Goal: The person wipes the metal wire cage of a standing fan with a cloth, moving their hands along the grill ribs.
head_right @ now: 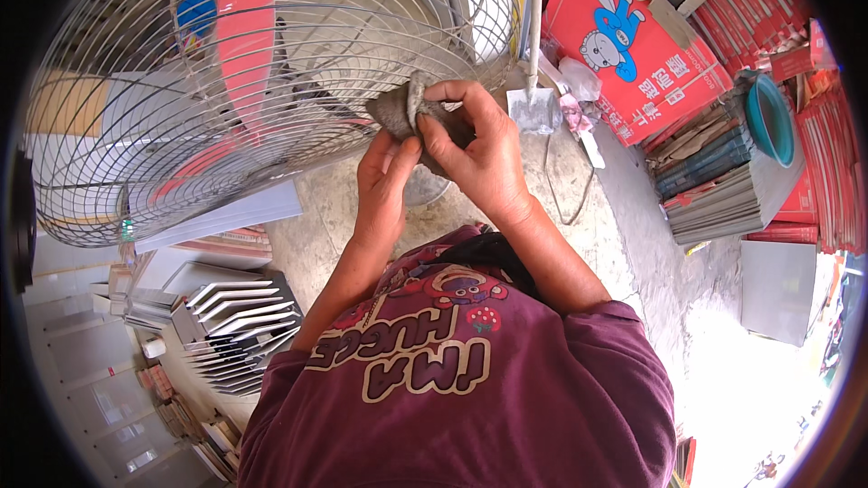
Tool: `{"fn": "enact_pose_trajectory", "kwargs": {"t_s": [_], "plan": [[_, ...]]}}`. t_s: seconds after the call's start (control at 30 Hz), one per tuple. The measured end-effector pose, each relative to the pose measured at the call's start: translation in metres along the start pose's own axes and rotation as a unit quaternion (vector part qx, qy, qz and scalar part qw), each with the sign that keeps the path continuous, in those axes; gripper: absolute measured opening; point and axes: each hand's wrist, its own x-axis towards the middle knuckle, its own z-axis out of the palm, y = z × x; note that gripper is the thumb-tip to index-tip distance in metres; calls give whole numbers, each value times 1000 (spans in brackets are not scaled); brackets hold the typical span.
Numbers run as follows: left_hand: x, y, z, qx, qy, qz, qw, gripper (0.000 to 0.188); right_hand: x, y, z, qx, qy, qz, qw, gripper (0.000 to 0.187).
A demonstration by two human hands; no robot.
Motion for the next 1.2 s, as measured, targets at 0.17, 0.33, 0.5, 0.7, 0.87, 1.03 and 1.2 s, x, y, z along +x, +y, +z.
{"fn": "enact_pose_trajectory", "kwargs": {"t_s": [0.17,0.33,0.5,0.7,0.87,1.03,1.2], "plan": [[-12,15,0,100,6,185,978,34,7,-18,0,-46,-31,-310,949,29],[2,2,-5,56,53,86,993,30,3,1,13,-52,10,-121,991,27],[5,-14,-10,-11,65,-38,997,32,0,28,17,-14,26,-2,1000,25],[8,-30,-15,-96,72,-132,984,30,4,51,19,-5,32,28,999,23],[4,-47,-24,-154,103,-204,961,34,2,73,16,-64,1,86,994,28],[1,-52,-28,-180,122,-229,949,33,1,82,13,-85,-25,87,992,32],[-3,-50,-33,-191,97,-235,948,37,-2,73,14,-67,-36,86,993,32]]}}
